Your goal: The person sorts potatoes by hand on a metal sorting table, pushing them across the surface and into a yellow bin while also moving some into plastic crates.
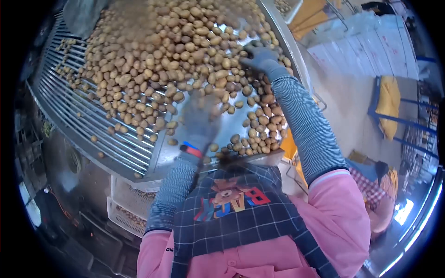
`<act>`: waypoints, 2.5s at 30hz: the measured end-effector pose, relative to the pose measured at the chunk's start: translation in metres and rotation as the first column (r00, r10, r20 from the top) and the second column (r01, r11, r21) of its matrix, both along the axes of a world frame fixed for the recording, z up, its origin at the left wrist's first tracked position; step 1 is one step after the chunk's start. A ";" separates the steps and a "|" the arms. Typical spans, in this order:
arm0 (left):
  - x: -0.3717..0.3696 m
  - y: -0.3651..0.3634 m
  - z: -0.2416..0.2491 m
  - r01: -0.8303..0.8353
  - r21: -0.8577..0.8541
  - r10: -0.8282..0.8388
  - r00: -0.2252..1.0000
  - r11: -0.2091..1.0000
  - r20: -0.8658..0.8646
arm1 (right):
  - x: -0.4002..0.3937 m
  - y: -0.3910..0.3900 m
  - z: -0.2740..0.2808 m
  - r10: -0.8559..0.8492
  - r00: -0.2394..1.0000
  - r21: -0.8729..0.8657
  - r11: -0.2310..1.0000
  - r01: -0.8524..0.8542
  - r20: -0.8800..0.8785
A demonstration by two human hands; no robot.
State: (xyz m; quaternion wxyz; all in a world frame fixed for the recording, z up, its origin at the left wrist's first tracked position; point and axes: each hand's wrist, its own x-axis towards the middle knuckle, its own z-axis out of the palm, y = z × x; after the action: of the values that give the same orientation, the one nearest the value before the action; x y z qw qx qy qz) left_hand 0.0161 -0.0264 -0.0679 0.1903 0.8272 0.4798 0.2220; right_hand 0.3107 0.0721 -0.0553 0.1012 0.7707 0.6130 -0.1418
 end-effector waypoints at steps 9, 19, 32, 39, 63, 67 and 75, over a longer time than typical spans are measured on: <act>-0.074 -0.080 0.006 0.381 -0.079 -0.387 0.919 0.921 -0.077 | 0.039 -0.214 -0.027 0.387 0.921 0.298 0.885 -0.358 -0.045; 0.013 -0.121 0.003 0.090 -0.495 -0.207 0.960 0.864 -0.188 | 0.074 -0.201 -0.015 0.078 0.875 0.449 0.878 0.167 -0.477; -0.016 0.020 0.000 0.133 -0.084 -0.119 0.980 0.988 0.158 | -0.105 -0.119 -0.013 0.130 0.939 0.164 0.983 -0.080 -0.320; -0.251 0.219 -0.073 -0.296 -0.248 0.270 0.953 0.922 -0.133 | -0.098 -0.294 -0.032 0.470 0.769 0.320 0.878 -0.356 -0.433; -0.224 -0.077 0.040 -0.253 -0.548 0.089 0.947 0.798 -0.307 | -0.133 -0.261 0.014 0.112 0.923 -0.025 0.991 -0.130 -0.368; -0.192 -0.095 0.006 -0.108 -0.307 -0.024 0.917 0.946 -0.397 | -0.068 -0.246 0.038 -0.230 0.750 0.284 0.826 0.488 -0.620; -0.091 -0.099 0.001 -0.097 -0.692 -0.092 0.969 0.716 -0.230 | 0.048 -0.085 0.245 -0.175 0.984 0.734 0.670 0.112 0.009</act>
State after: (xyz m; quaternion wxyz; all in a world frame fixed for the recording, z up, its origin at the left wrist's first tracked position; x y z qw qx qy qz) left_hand -0.0752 -0.1252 -0.0672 0.4264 0.7144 0.5489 -0.0804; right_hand 0.3585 -0.0133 0.1899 -0.2015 0.7978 0.5514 0.1372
